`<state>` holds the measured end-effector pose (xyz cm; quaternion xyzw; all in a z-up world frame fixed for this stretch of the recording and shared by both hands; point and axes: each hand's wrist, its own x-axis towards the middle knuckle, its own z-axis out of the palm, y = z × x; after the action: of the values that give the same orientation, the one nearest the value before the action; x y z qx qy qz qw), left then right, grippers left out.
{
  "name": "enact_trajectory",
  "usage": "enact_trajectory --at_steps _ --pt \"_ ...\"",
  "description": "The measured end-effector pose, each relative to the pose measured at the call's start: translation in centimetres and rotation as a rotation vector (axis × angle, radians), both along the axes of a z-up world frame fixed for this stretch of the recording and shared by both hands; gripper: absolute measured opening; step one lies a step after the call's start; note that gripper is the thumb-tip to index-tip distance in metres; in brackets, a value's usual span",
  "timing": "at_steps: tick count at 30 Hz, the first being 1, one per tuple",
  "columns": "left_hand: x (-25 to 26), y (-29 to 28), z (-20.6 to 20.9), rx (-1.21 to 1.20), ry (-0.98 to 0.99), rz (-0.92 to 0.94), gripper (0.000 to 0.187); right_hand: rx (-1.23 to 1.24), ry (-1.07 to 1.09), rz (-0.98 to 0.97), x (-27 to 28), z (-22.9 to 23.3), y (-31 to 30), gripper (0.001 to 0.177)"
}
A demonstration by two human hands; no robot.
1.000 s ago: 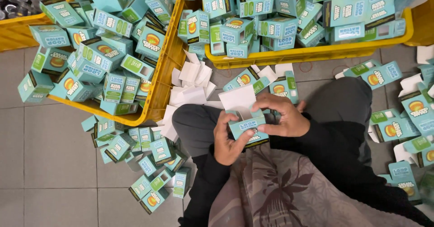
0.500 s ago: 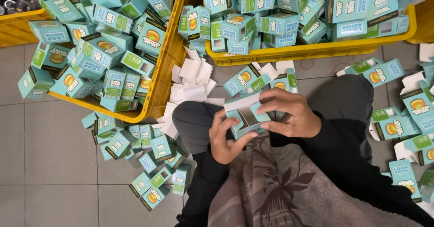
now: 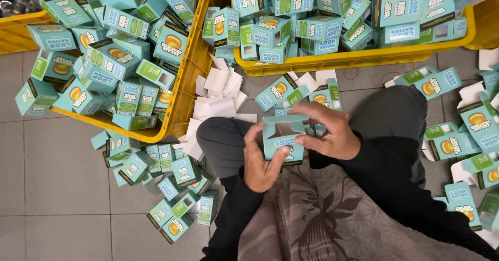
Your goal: Folding small cardboard boxes and inserting paper slips into them while sitting on the floor.
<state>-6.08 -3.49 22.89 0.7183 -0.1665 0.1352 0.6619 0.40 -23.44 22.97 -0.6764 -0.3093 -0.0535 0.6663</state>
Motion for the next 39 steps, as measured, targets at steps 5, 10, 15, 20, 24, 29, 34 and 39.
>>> enact_trajectory --at_steps 5,10,15,20,24,29,34,39 --pt "-0.1 -1.5 -1.0 0.209 0.028 0.255 0.139 -0.088 -0.085 -0.199 -0.3 1.3 1.4 0.03" --pt "0.2 -2.3 -0.9 0.198 0.093 0.315 0.127 -0.089 0.023 -0.153 -0.6 1.2 1.1 0.032" --pt "-0.2 -3.0 -3.3 0.199 0.065 0.308 0.123 -0.02 0.142 -0.168 -1.0 1.5 1.2 0.019" --pt "-0.3 -3.3 -3.4 0.217 0.04 0.345 0.118 0.021 0.182 -0.176 -1.0 1.6 1.2 0.015" --pt "0.2 -3.3 -2.9 0.2 0.036 0.343 0.119 0.014 0.172 -0.176 -0.9 1.8 1.1 0.014" --pt "0.6 -3.4 -2.0 0.232 0.05 0.346 0.119 -0.05 0.16 -0.168 -0.8 2.1 0.9 0.02" --pt "1.4 -3.2 -0.5 0.247 0.024 0.373 0.111 -0.093 0.114 -0.053 -0.9 3.5 1.0 0.036" --pt "1.7 -3.2 -1.1 0.231 0.007 0.381 0.11 -0.179 0.036 -0.027 -1.0 3.4 1.0 0.048"
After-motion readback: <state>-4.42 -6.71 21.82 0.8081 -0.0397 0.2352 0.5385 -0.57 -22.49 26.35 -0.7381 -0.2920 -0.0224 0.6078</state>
